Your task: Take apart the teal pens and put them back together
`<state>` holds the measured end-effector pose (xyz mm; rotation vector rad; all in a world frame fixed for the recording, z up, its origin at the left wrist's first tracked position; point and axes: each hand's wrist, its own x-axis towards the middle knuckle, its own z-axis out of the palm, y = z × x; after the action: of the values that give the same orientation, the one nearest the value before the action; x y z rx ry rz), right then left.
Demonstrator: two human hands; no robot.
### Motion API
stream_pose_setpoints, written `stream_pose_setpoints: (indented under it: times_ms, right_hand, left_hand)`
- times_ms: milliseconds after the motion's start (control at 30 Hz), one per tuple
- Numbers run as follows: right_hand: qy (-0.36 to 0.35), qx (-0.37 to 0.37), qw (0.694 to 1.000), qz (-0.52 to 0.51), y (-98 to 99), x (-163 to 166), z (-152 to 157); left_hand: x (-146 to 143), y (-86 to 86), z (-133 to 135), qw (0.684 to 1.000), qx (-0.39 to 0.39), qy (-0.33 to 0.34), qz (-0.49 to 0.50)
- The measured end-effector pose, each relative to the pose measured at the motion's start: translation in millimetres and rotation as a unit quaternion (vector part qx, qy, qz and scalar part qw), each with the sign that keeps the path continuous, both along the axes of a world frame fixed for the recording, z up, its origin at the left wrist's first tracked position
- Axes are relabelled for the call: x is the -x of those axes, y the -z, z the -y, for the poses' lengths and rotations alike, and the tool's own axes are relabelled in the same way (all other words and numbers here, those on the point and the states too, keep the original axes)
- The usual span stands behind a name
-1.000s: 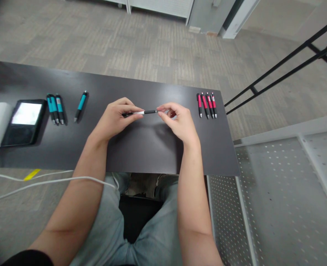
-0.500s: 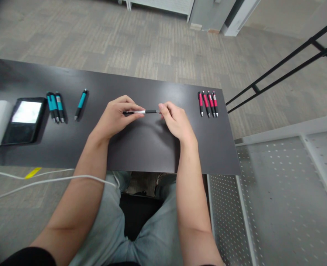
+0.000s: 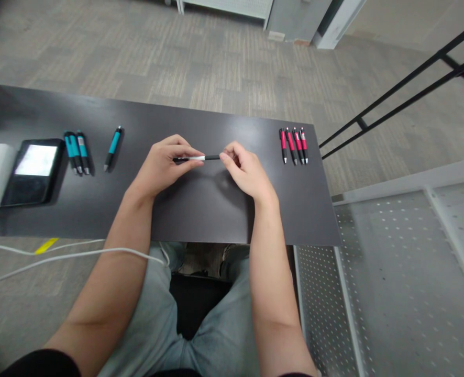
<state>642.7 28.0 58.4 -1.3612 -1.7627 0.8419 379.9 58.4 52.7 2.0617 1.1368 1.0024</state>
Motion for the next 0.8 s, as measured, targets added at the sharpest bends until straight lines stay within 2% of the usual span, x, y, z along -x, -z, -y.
stream_pose_setpoints:
  times_ms: [200, 400, 633, 800]
  right_hand:
    - [0.010, -0.013, 1.000, 0.009, -0.3, 6.0, -1.6]
    - [0.045, -0.044, 0.998, 0.008, 2.4, 2.7, -2.6]
    - [0.045, -0.020, 0.999, 0.024, 0.2, 4.8, -4.2]
    - [0.050, -0.032, 0.998, 0.023, -3.1, 7.5, -4.4]
  left_hand:
    - [-3.1, -4.6, 0.9, 0.999, -0.042, -0.012, -0.001]
    - [-3.2, -0.5, 0.8, 1.000, 0.009, 0.017, -0.015]
    - [-5.7, -2.2, 2.1, 1.000, -0.022, 0.003, -0.016]
    - [-8.1, 0.9, 0.4, 1.000, 0.009, 0.012, -0.026]
